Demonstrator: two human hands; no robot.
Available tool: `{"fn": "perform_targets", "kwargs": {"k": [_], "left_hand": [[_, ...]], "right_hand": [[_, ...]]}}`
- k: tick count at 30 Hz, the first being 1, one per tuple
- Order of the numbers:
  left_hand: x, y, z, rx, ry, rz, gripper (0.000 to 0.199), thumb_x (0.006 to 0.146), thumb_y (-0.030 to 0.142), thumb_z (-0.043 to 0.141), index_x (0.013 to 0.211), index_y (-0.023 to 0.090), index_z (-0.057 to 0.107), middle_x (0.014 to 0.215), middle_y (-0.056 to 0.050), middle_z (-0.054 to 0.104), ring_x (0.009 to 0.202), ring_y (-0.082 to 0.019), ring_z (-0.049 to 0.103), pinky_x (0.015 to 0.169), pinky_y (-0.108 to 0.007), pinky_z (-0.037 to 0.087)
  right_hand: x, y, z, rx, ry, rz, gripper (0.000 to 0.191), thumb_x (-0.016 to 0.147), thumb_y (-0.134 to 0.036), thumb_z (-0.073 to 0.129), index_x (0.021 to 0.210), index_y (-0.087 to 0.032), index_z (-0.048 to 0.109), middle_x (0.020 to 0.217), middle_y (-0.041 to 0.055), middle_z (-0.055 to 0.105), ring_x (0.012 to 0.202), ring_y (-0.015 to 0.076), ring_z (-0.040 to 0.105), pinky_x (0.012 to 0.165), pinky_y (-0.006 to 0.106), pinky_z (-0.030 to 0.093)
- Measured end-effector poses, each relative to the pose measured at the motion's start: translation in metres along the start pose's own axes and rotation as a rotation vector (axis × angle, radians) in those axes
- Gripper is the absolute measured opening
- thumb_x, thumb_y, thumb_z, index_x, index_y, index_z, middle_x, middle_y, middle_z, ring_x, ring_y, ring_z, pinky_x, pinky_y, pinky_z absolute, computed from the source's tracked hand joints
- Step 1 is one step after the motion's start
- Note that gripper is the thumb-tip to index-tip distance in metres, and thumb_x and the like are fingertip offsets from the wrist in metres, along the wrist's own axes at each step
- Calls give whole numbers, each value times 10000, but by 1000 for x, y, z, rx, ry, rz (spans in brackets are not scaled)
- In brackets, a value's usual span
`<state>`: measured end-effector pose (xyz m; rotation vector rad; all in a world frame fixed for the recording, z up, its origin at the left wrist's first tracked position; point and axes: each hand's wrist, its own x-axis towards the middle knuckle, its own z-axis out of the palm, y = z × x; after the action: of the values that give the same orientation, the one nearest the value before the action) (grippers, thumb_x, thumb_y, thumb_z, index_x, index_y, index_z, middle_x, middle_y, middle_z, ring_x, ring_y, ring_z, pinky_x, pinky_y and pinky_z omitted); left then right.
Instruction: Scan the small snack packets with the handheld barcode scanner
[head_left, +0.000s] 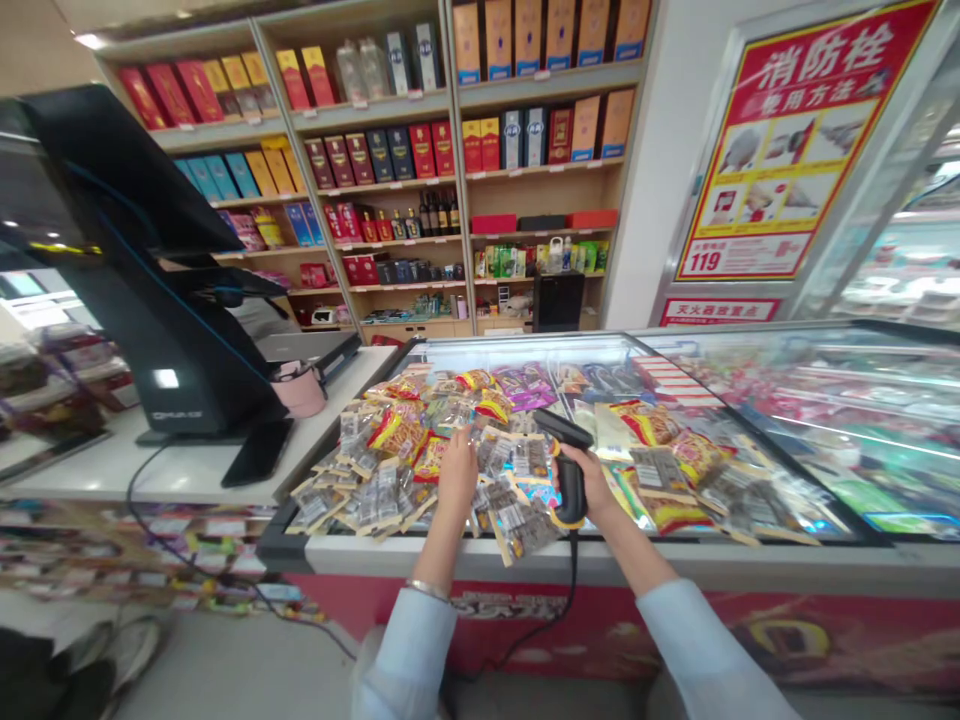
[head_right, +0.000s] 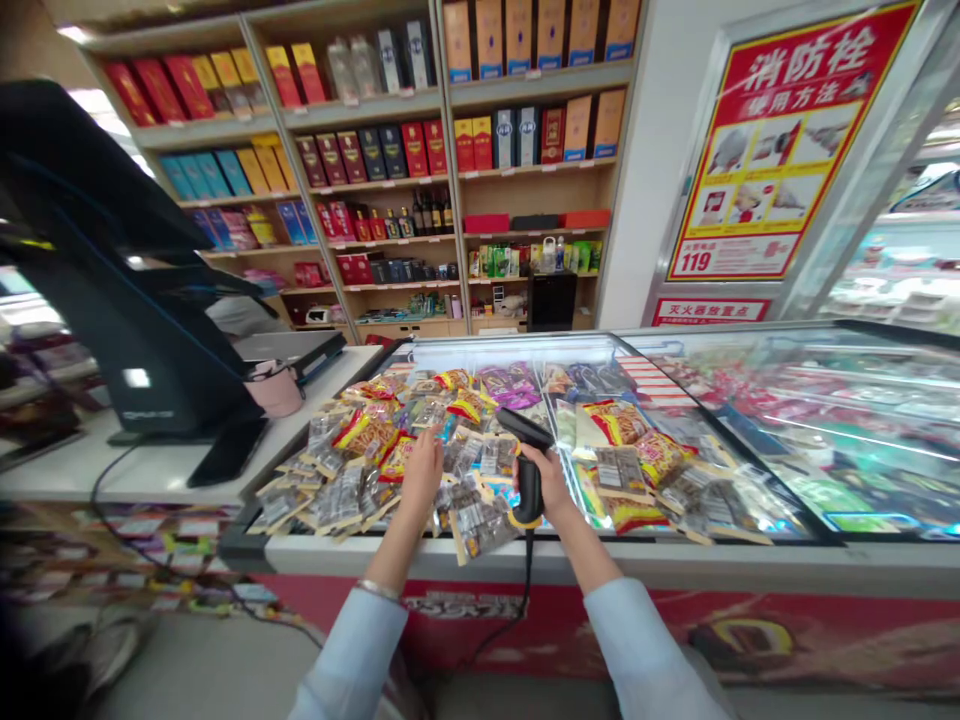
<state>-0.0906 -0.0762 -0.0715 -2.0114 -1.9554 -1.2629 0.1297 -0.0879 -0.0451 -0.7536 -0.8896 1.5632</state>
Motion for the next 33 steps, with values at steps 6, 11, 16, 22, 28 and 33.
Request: {"fn": "perform_targets", "kwargs": {"k": [6,11,16,22,28,33], "left_hand": [[-5,11,-1,270,-162,75,634,869,505,491,1364,120,396,1162,-159,622,1109,-287,568,987,-429,395],[-4,14,-1,261,-201,33,773,793,494,607,1409,113,335,1160,-165,612,1141,-296,555,1021,-444,362],[-5,13,-4,12,-205,-13,742,801,359,619,1441,199,280,1283,-143,545,1151,-262,559,951,-402,437],[-8,12,-8,-304,113,-51,628,865,312,543,1444,235,310,1300,-130,528,1217,-238,508,1011,-392,411],[-6,5,-8,-351,260,-160,573,784,297,658,1327,239,485,1214,-118,555,1171,-262,533,1017,-432,415],[-6,6,-4,-278,231,-176,822,693,241,738,1420,247,354,1345,-151,428,1323,-313,400,1072,-477,362]], "right_hand": [[2,11,-10,92,34,148,201,708,-372,643,707,-175,604,487,-16,576,359,102,508,333,199,414],[1,15,-15,50,32,157,226,718,-393,651,739,-172,608,495,-19,576,362,107,508,319,198,406],[1,18,-16,53,27,160,243,720,-407,655,751,-172,602,502,-24,575,364,110,510,324,209,417],[-5,14,-12,37,-40,190,267,695,-421,668,772,-174,599,500,-32,565,354,110,503,314,213,400],[-8,11,-9,-30,-117,144,292,692,-433,677,768,-159,609,503,-22,567,364,106,517,325,200,388],[-9,10,-9,-40,-133,125,284,704,-431,674,745,-159,602,502,-18,567,365,106,519,332,200,396]]}}
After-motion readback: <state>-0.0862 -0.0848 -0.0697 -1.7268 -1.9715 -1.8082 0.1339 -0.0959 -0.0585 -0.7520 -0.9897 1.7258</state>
